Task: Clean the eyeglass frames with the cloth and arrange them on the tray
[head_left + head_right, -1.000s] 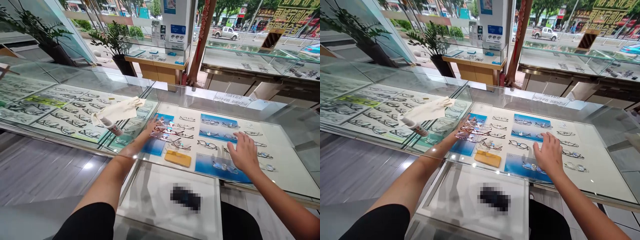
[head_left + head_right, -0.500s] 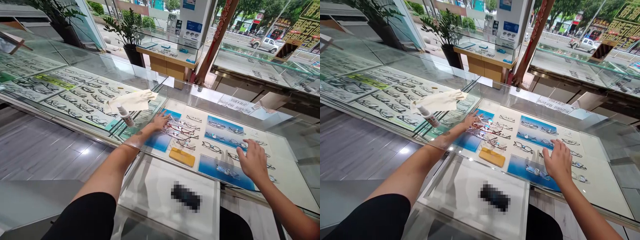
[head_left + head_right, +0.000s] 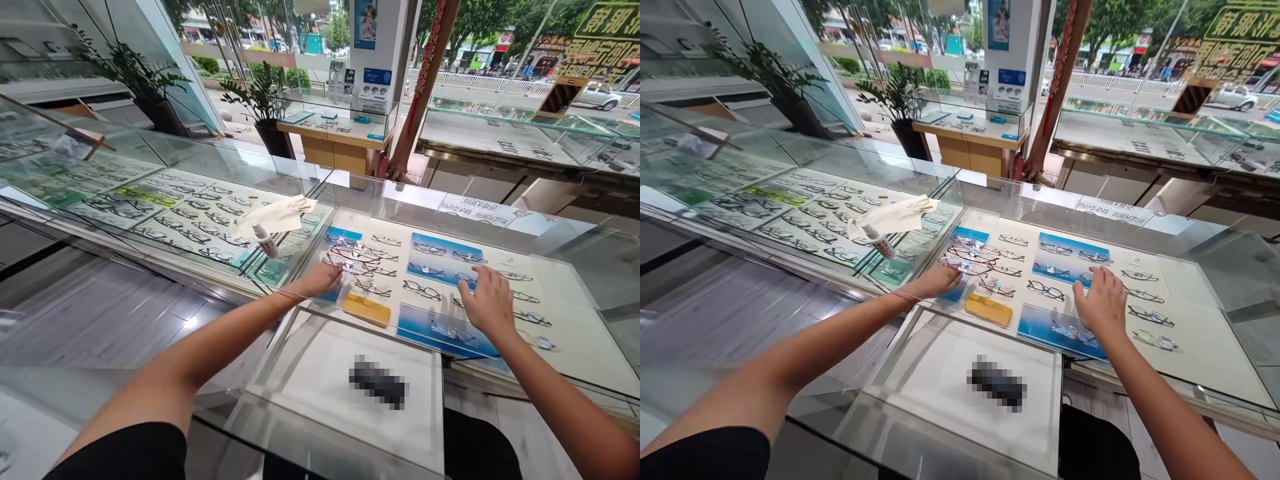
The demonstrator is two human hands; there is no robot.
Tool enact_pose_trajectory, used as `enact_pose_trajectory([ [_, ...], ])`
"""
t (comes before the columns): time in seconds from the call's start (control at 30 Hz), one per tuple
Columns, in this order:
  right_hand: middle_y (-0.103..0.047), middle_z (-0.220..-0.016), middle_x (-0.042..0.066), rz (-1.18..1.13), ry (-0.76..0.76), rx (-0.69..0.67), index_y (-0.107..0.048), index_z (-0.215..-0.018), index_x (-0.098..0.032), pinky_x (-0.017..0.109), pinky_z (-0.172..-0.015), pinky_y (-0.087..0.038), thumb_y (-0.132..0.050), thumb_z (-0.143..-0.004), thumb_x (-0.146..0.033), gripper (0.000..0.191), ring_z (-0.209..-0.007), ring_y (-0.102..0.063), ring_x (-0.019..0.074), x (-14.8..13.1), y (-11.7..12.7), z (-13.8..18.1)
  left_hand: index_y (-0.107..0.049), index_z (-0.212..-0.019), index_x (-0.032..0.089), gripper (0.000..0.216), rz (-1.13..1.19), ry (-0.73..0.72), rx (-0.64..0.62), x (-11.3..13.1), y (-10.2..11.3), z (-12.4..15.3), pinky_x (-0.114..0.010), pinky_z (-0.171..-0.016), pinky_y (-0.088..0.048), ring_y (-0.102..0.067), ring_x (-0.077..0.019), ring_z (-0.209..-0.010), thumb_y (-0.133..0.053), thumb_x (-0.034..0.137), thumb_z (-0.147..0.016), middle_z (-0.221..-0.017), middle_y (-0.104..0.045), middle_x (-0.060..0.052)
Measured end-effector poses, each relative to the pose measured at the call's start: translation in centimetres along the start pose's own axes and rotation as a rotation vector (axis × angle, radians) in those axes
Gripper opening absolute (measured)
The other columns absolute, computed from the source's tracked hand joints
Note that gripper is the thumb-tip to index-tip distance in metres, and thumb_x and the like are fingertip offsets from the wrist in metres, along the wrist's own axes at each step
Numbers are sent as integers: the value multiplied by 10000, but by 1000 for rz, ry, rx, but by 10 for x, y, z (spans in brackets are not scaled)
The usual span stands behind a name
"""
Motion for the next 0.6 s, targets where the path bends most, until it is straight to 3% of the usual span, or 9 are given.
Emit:
enact_pose_trajectory([
  [0.13,-543,-1572,222,-33,-22,-19,-543,-1483,-144,603,-1175,-393,-364,-1030,-499,602,-1448,-451,422,-2,-1,-1,-666,-1159,206,372,-63,-106,-132,52,-7,55,-377,-763,-473,-696,-273,-774,-346,392,-1119,-853,-761,-107],
  [0.3,-527,-1584,243,-69,-30,-41,-546,-1495,-107,596,-1182,-384,-369,-1027,-493,633,-1453,-448,425,-1,-5,-3,-628,-912,211,401,-192,-354,-46,107,5,116,-376,-730,-434,-635,-232,-634,-370,421,-1136,-699,-708,-68],
  [0.4,-519,-1590,242,-78,-24,-44,-547,-1487,-102,584,-1168,-390,-358,-1027,-493,633,-1447,-449,420,-1,-7,-4,-620,-895,202,349,-269,-403,0,123,10,144,-379,-712,-410,-633,-231,-637,-453,415,-1115,-660,-687,-63],
  [0.6,-514,-1581,264,-80,-9,-38,-558,-1461,-75,568,-1141,-393,-364,-1030,-482,624,-1437,-452,432,-3,-7,-5,-604,-864,196,308,-346,-331,152,139,24,181,-375,-674,-356,-617,-214,-635,-525,388,-1092,-672,-676,-46],
])
Point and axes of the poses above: each hand's wrist, its own z-axis away from the middle knuckle, its own y-axis out of the back of the hand, x = y × z, the point moved 7 cm from there along -z, towards the middle knuckle
